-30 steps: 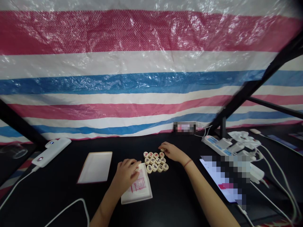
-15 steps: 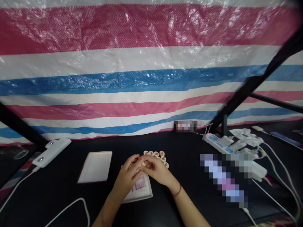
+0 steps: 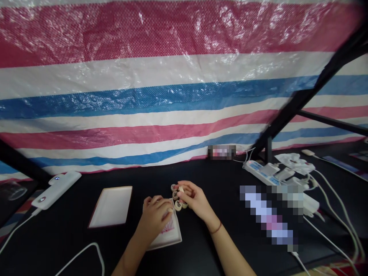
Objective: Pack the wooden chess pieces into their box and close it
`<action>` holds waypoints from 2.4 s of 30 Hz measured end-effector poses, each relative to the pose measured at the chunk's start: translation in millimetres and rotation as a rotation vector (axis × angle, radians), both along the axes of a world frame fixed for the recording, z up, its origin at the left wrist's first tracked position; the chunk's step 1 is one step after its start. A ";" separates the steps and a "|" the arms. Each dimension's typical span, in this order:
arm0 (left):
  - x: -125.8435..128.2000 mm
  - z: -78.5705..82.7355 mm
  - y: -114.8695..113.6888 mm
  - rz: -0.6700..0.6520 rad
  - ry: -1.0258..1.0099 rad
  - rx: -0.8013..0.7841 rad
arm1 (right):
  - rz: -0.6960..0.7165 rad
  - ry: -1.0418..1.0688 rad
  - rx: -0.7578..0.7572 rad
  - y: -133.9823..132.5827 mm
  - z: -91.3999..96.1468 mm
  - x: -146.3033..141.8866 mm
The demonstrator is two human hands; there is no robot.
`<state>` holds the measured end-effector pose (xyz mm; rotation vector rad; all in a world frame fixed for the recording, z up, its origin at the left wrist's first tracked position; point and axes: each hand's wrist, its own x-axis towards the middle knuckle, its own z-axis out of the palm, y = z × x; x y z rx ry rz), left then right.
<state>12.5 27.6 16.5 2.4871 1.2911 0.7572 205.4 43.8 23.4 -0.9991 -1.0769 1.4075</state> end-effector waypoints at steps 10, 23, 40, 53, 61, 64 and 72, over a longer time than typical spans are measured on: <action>-0.2 -9.1 3.8 0.058 0.133 0.064 | -0.004 -0.245 0.249 -4.1 -9.1 -5.0; -43.1 -25.6 12.3 0.094 0.022 -0.116 | 0.022 -1.156 0.576 -21.3 -1.8 -26.7; -35.4 -22.2 19.7 0.034 -0.121 -0.158 | -0.061 -1.266 0.406 15.4 24.7 -9.3; -41.2 -6.8 12.3 0.105 -0.126 0.097 | 0.219 -1.657 0.073 56.5 42.4 -42.3; -42.6 -13.4 16.3 0.157 -0.220 0.055 | 0.130 -1.254 0.249 45.8 48.6 -34.0; -40.6 -11.4 13.7 0.169 -0.274 0.027 | 0.191 -0.712 0.295 30.6 35.2 -38.8; -49.3 3.1 1.9 0.081 -0.275 -0.005 | 0.220 -0.301 0.137 5.4 0.5 -51.0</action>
